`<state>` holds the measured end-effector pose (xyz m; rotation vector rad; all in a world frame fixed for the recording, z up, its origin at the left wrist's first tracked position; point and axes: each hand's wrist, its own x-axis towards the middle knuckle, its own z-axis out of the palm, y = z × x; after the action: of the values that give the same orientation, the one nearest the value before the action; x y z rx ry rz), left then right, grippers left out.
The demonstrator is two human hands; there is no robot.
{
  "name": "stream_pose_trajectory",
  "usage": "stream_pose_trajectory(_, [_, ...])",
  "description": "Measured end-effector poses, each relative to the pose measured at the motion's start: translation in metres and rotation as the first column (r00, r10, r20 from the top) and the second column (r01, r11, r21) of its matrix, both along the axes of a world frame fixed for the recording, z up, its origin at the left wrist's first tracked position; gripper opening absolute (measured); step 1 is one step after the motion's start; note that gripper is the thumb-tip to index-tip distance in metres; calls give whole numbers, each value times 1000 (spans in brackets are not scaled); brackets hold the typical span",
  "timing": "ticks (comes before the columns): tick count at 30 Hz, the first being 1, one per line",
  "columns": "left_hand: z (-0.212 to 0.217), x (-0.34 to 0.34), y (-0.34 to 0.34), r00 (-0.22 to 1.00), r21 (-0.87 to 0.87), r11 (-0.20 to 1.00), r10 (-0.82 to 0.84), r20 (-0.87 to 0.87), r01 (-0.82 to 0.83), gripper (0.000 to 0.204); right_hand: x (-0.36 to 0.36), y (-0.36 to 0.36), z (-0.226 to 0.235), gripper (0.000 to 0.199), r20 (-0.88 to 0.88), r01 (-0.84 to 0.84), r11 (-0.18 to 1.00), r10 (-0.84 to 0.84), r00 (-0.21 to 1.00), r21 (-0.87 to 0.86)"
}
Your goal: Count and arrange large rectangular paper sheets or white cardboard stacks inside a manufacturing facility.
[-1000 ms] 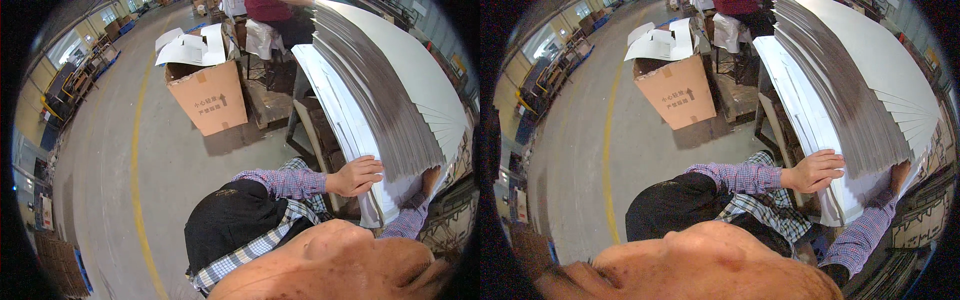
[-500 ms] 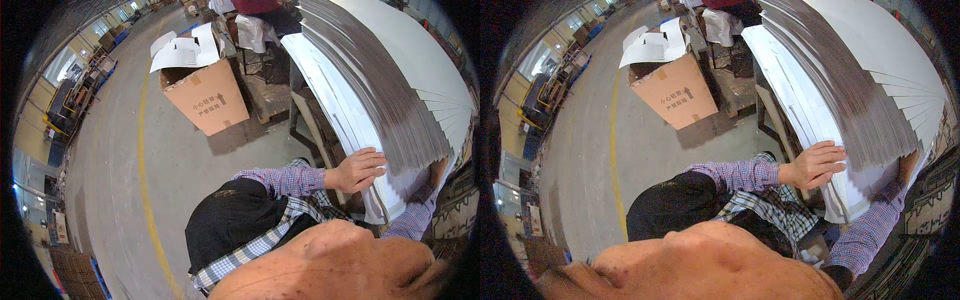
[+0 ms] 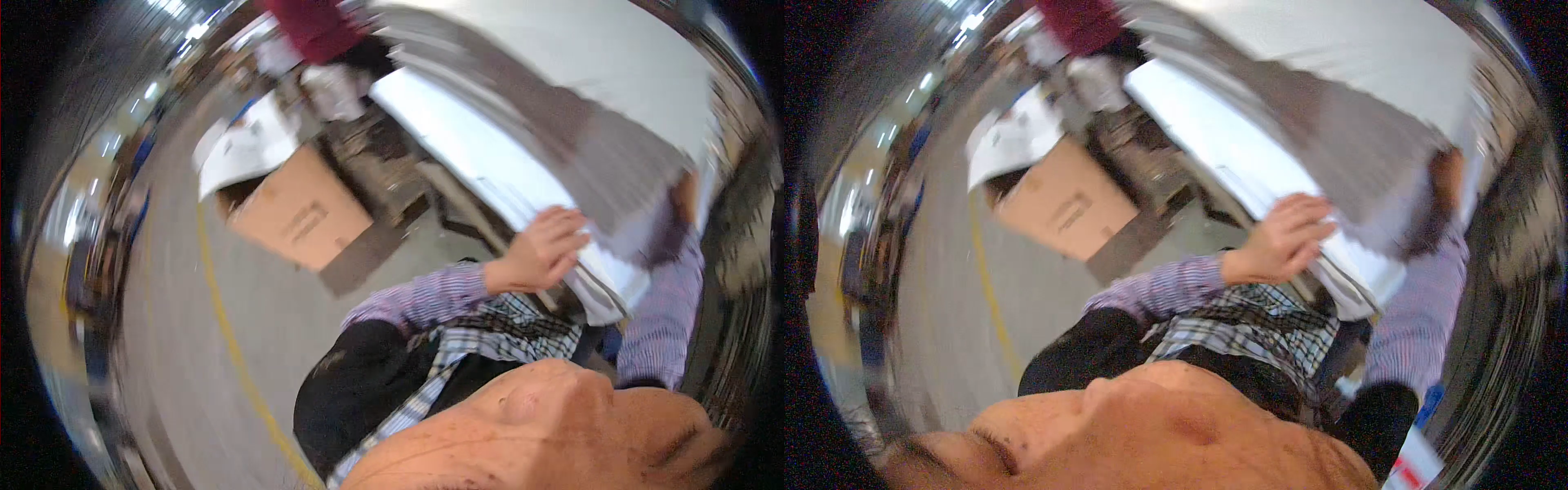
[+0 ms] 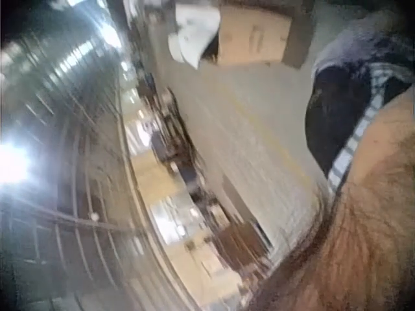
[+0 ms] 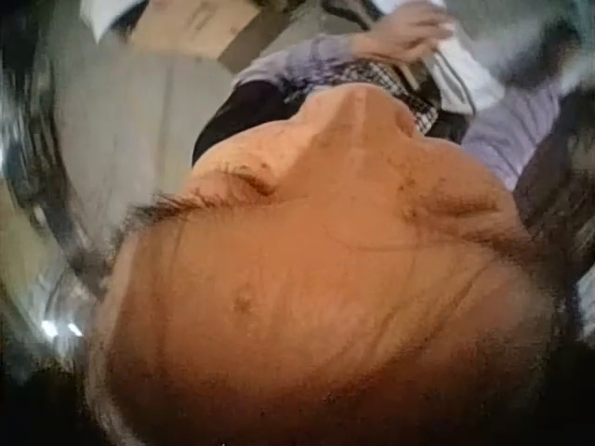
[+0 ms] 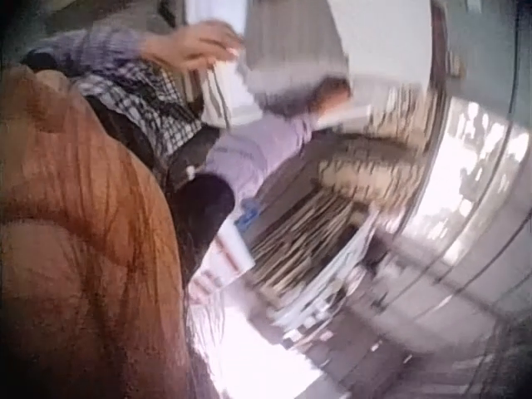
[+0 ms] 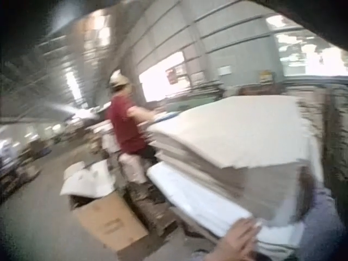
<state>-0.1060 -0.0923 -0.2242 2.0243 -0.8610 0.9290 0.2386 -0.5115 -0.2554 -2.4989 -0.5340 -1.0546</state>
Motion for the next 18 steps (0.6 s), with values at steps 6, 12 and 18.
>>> stream_pose_trajectory(6, [123,-14,37,958,236,970,-120,261,58,32,-61,91,30,26,-27,106,981,-103,994,163])
stream_pose_trajectory(12, [250,-28,32,865,394,902,-47,500,-179,35,-77,97,54,28,-86,168,977,-157,984,133])
stream_pose_trajectory(18, [247,31,19,900,540,794,20,436,-279,33,-77,100,56,25,-193,201,972,-175,965,124])
